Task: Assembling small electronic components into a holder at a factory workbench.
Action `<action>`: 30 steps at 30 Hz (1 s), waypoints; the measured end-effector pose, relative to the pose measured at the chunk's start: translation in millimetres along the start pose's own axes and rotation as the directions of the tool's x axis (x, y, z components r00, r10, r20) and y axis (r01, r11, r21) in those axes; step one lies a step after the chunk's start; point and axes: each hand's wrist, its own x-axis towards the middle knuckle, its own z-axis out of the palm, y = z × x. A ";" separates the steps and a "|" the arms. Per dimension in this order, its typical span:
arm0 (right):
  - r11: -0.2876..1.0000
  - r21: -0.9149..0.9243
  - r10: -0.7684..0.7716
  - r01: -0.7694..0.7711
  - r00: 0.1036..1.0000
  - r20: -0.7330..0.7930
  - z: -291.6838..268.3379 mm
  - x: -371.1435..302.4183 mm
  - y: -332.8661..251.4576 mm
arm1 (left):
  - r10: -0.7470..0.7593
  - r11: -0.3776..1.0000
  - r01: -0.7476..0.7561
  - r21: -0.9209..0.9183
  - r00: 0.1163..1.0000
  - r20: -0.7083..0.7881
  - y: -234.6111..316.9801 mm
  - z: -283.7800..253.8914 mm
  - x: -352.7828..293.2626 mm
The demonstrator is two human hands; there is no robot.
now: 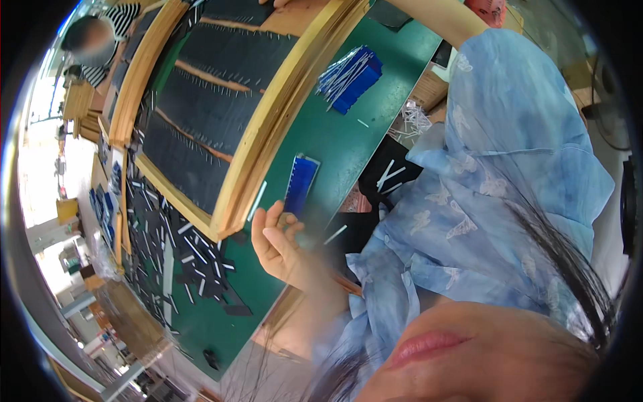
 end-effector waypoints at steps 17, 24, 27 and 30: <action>0.984 0.176 0.053 -0.017 0.977 -0.205 9.8 -41.3 -137.3 | 0.604 -0.123 0.286 0.950 0.781 -0.156 -46.8 -258.8 79.1; 0.950 0.264 -0.109 0.165 0.971 -0.214 22.2 -37.3 -180.4 | 0.567 -0.039 0.216 0.976 0.809 -0.156 -34.1 -217.6 110.5; 0.962 0.231 -0.107 0.146 0.979 -0.175 14.6 -43.0 -189.1 | 0.523 0.064 0.091 0.994 0.845 -0.111 -27.8 -231.7 107.3; 0.946 0.194 -0.213 0.259 0.950 -0.230 16.9 -42.5 -191.7 | 0.596 0.113 0.101 0.988 0.789 -0.149 -30.6 -229.0 120.7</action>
